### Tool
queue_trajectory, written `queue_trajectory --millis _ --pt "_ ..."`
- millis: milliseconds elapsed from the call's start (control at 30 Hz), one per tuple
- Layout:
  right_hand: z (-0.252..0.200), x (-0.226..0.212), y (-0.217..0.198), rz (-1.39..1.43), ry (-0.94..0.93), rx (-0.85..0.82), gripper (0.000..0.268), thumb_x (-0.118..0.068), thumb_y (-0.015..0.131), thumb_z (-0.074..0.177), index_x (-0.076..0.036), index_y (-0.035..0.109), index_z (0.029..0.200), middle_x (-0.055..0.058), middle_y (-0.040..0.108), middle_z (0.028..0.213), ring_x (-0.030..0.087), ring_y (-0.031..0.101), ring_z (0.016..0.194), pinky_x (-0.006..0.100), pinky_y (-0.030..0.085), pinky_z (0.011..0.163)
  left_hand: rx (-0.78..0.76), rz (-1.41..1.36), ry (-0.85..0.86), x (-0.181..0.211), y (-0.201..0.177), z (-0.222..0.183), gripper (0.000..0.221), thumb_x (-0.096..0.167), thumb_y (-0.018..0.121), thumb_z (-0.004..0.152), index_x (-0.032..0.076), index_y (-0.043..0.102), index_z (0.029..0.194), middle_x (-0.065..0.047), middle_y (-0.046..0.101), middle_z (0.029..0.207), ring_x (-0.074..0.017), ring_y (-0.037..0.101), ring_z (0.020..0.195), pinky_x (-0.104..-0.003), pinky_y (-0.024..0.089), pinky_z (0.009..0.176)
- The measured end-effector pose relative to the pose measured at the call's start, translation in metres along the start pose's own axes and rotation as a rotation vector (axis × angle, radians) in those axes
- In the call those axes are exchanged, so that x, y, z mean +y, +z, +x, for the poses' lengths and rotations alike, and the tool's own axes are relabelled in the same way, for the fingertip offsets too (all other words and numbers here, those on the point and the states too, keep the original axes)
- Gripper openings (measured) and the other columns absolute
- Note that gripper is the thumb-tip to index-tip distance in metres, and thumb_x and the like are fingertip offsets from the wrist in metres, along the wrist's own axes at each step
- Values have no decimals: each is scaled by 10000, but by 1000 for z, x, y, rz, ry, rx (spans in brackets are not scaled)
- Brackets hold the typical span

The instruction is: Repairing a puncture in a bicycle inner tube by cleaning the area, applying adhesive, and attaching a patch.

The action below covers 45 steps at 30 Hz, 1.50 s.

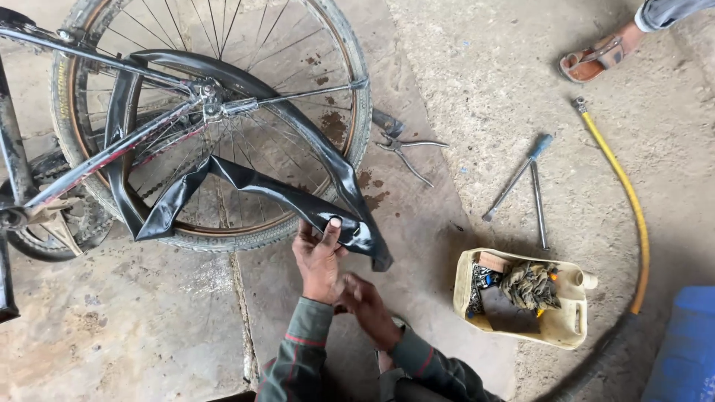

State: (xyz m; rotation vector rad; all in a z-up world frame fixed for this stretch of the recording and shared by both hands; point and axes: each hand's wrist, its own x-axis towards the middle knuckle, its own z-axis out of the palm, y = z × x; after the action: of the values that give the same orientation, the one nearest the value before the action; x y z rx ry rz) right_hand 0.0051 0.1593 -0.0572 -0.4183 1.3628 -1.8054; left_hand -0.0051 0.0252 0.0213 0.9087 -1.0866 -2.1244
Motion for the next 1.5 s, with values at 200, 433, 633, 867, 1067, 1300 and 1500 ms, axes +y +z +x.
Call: queue_trajectory --millis 200,433,633,867,1067,1300,1500 --pt "1 -54 -4 850 91 18 550 -288 628 960 -108 414 1434 78 656 1284 225 679 1152 441 509 1034 19 -38 123 14 28 -46 336 121 772 908 19 618 1189 -5 651 811 -40 564 603 -205 467 495" --pt "-4 -107 -9 423 -340 404 680 -139 729 926 -86 393 1514 112 671 1222 234 666 1126 450 531 969 61 -231 -32 22 41 -51 257 128 690 904 16 572 1104 -12 716 866 -89 733 753 -290 657 660" --pt "-3 -102 -30 334 -480 535 532 -44 707 953 -1 481 1432 114 684 1172 223 667 1130 444 543 1019 -47 442 -116 -16 -15 -30 283 192 688 991 -70 717 1091 -237 792 849 -245 672 544 -314 533 450" --pt "-5 -104 -39 196 -539 567 422 -11 687 967 37 522 1353 82 667 1232 205 677 1071 380 576 938 -511 693 714 40 14 3 547 175 733 905 -29 567 1385 -206 635 1405 -311 630 1284 -468 564 988" --pt "11 -116 -59 -10 -473 568 416 8 715 888 11 582 1282 99 718 954 176 683 766 310 569 621 -735 1224 630 32 8 -21 606 215 858 674 43 678 1227 -151 757 1119 -297 681 1029 -514 513 931" --pt "55 -107 -63 -288 -16 355 261 -98 830 814 -29 708 1033 7 674 784 79 570 598 239 437 466 -645 978 42 -4 -21 -53 252 174 748 863 2 644 1014 -111 674 751 -195 640 653 -376 522 643" --pt "70 -101 -49 -174 69 259 254 -139 831 807 -32 716 1007 -8 686 824 74 572 657 251 409 512 -615 650 40 -36 -45 -51 255 118 705 939 -14 675 1155 -81 711 895 -147 618 796 -335 537 726"
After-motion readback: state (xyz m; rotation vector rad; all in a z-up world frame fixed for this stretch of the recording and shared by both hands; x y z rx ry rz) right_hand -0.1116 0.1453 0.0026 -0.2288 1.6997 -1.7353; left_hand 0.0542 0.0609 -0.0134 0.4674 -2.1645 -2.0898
